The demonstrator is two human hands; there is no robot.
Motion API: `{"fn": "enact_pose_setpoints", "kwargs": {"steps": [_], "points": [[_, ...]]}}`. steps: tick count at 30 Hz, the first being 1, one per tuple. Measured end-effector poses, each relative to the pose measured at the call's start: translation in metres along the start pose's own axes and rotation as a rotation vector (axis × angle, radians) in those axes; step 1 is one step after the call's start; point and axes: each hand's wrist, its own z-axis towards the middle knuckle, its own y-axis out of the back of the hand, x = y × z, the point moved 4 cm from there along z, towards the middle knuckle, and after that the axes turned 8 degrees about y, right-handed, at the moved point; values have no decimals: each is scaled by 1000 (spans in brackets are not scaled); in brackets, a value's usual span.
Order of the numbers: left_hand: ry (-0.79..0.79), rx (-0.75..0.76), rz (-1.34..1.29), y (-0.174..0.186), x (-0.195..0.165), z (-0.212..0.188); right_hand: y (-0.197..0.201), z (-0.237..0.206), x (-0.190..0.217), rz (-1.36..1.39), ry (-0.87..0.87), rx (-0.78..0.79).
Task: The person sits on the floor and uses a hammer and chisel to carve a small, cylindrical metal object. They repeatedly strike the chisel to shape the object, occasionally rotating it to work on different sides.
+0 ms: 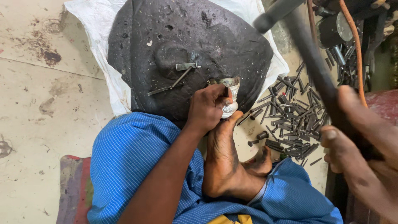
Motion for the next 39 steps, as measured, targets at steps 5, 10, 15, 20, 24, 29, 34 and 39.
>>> {"fn": "enact_pose_setpoints", "kwargs": {"steps": [5,10,15,20,24,29,34,39], "points": [[19,16,-84,-2,1,-1,-16,15,25,-281,329,263],[64,-23,-160,2,1,1,-14,11,7,-380,165,191],[345,-45,-490,-1,2,4,-2,-30,-43,115,-44,-70],[77,3,-263,0,-14,5,-15,-60,-80,152,-275,-42],[-2,133,-161,-7,-18,7,-36,-74,-93,129,-330,14],[-145,161,52,-10,-27,11,-46,-84,-98,110,-299,67],[-76,181,128,-10,-26,14,-41,-76,-83,36,-186,60],[22,191,127,-11,-21,14,-32,-60,-64,9,-115,37]]}}
